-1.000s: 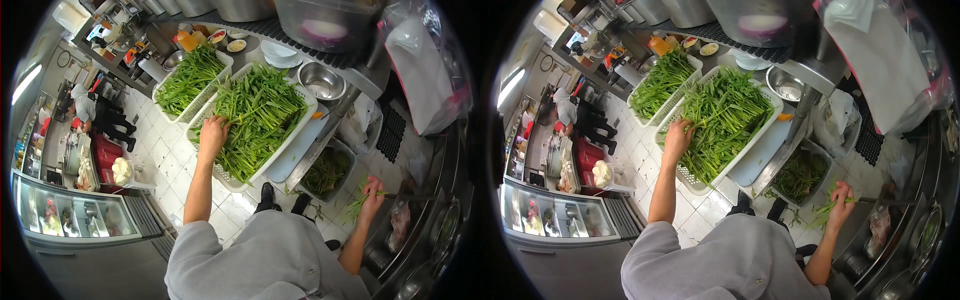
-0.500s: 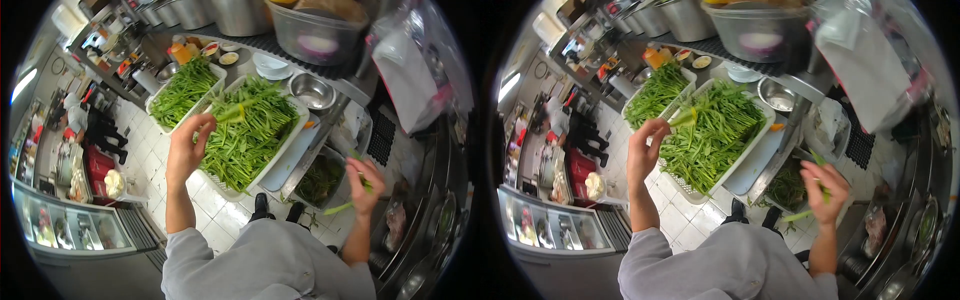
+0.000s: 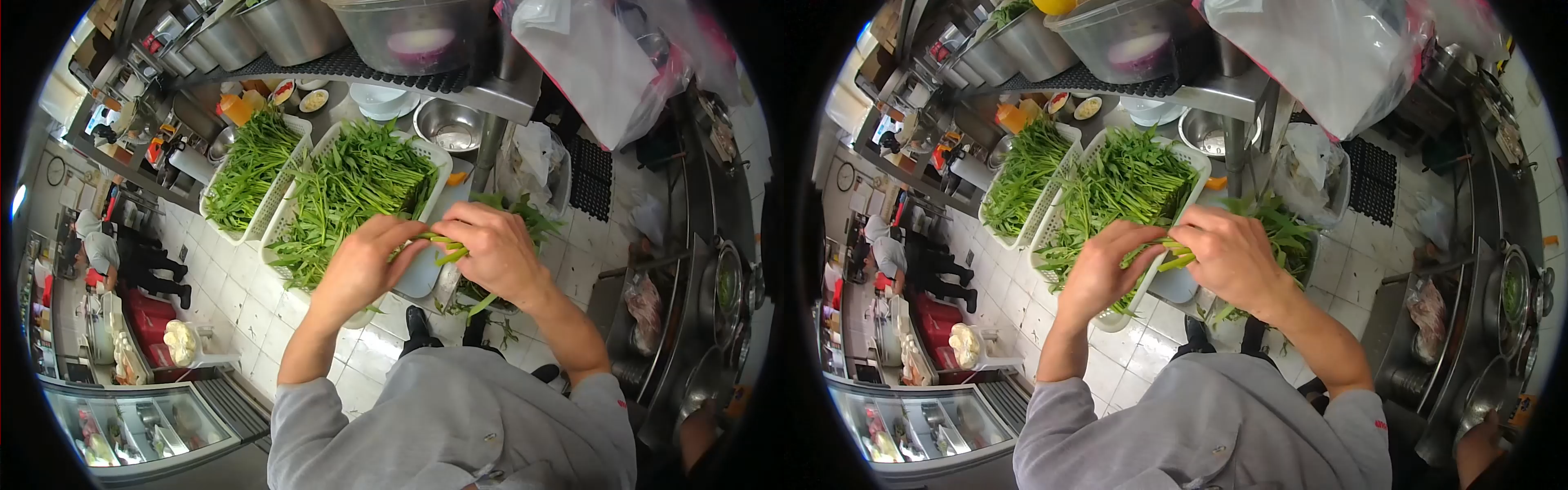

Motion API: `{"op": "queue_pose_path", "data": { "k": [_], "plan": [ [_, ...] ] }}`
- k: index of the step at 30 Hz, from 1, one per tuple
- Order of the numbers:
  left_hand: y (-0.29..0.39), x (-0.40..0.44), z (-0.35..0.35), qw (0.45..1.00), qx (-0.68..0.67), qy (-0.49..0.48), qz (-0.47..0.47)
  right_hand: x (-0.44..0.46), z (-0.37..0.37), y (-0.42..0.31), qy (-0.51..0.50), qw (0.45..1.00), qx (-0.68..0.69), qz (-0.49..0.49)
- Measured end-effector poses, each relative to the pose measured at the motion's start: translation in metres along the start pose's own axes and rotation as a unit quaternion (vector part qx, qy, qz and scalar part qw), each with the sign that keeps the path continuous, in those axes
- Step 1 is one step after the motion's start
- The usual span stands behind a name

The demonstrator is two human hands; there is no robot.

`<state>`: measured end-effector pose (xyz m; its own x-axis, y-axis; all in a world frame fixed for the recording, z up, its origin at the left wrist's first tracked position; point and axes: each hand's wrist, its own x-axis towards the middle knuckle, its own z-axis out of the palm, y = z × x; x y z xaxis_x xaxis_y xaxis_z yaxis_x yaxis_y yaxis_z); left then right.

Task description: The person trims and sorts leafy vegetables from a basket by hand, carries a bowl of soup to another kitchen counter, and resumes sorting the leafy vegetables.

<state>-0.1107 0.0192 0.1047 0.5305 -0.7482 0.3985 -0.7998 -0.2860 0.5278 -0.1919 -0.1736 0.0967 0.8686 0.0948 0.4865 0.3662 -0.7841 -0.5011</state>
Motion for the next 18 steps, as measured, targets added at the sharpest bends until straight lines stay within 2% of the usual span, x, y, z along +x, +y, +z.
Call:
{"op": "queue_pose_path", "data": {
  "k": [7,12,18],
  "plan": [
    [0.005,0.0,0.055,0.992,0.068,-0.056,0.086,-0.05,-0.001,0.013,-0.062,0.991,-0.099,0.059],
    [0.009,0.003,0.093,0.991,0.024,-0.06,0.12,-0.084,-0.001,0.032,-0.022,0.995,-0.09,0.025],
    [0.014,0.009,0.136,0.979,-0.181,-0.094,0.015,-0.113,0.003,0.051,0.111,0.99,-0.088,-0.01]
  ]
}}
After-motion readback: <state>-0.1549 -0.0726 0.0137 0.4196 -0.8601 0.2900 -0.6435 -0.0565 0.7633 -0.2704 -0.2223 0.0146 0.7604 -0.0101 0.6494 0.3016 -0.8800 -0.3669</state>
